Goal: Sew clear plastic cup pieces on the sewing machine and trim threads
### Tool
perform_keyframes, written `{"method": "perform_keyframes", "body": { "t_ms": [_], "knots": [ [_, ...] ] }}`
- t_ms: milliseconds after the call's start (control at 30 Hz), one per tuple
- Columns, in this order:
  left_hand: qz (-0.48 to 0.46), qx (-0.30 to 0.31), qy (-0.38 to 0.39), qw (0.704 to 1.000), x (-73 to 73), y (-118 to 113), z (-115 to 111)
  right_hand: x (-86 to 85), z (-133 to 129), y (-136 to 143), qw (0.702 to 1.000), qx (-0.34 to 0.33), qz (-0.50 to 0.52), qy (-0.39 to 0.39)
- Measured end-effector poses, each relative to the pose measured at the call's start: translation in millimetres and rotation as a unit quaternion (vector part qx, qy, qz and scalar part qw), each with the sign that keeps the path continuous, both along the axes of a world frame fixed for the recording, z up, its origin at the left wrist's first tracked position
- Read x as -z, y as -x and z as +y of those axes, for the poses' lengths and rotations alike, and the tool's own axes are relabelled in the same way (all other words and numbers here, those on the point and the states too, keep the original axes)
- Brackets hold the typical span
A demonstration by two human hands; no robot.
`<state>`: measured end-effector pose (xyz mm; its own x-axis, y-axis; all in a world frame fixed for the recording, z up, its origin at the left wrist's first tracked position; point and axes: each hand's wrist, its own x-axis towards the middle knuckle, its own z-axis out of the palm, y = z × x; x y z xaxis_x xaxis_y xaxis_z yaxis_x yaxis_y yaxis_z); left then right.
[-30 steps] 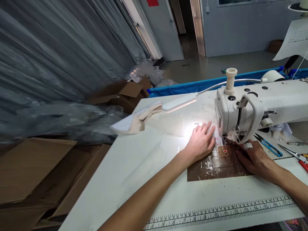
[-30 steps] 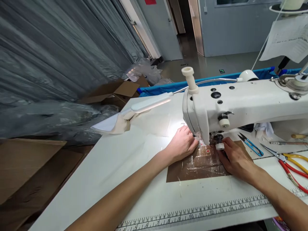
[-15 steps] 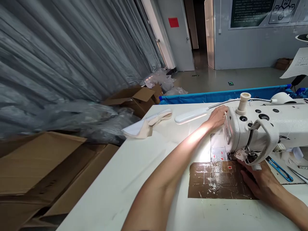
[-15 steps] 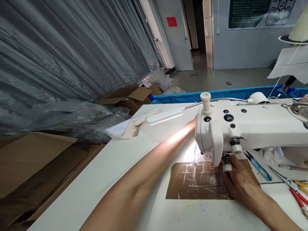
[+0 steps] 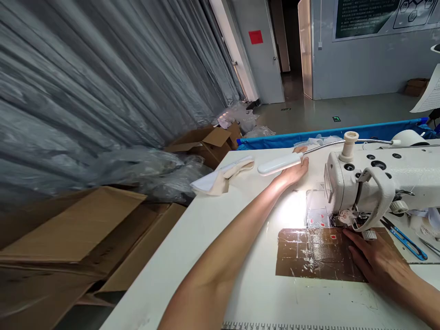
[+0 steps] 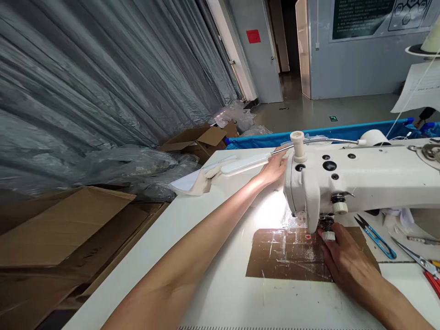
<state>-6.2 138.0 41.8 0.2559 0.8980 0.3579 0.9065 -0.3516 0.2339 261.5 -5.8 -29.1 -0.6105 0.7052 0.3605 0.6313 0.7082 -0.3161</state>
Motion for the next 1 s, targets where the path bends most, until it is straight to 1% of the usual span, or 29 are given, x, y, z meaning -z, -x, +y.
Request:
{"method": "perform_keyframes", "body": {
  "t_ms": [67,100,200,300,367,433,533,600,667,733,767,867,933,1000],
  "knots": [
    [0.006,-0.025,0.027,0.999,-3.1,1.3,-23.7,-0.6,-0.3,0.2,1.000,-0.002,-0.002,-0.010],
    [0.017,-0.027,0.044,0.999,-3.4,0.8,-36.3,-1.3,-0.2,0.3,1.000,-0.004,-0.003,-0.014],
    [0.072,-0.001,0.085,0.994,1.0,-3.2,-72.2,-4.4,0.5,0.6,0.999,-0.013,0.002,-0.029],
    [0.112,0.034,0.095,0.989,8.5,-4.1,-101.0,-7.3,1.4,0.7,0.999,-0.023,0.014,-0.038],
    [0.106,0.059,0.091,0.988,11.2,-0.9,-117.2,-7.9,1.9,0.4,0.999,-0.026,0.017,-0.029],
    [0.087,0.069,0.086,0.990,11.3,4.5,-133.5,-6.5,2.5,-0.3,0.999,-0.026,0.020,-0.021],
    [0.053,0.062,0.068,0.994,10.9,13.9,-158.2,-0.2,3.6,-2.1,0.999,-0.023,0.028,-0.021],
    [0.033,0.050,0.037,0.998,13.9,21.4,-172.3,5.5,4.7,-3.9,0.999,-0.025,0.031,-0.028],
    [0.009,0.025,-0.014,1.000,19.5,31.9,-182.1,10.8,6.3,-5.9,0.998,-0.021,0.029,-0.042],
    [-0.029,-0.024,-0.089,0.995,24.9,46.5,-187.4,14.6,8.5,-8.2,0.998,-0.016,0.014,-0.054],
    [-0.051,-0.056,-0.129,0.989,26.4,55.1,-188.8,15.8,9.8,-9.3,0.998,-0.016,0.005,-0.059],
    [-0.103,-0.153,-0.230,0.956,24.4,80.9,-190.3,18.5,14.1,-12.3,0.997,-0.027,-0.012,-0.073],
    [-0.129,-0.204,-0.274,0.931,19.1,93.9,-190.9,21.9,16.5,-14.0,0.997,-0.035,-0.008,-0.073],
    [-0.155,-0.242,-0.306,0.907,14.0,101.0,-192.0,28.1,17.9,-15.6,0.998,-0.036,0.020,-0.052]
  ]
}}
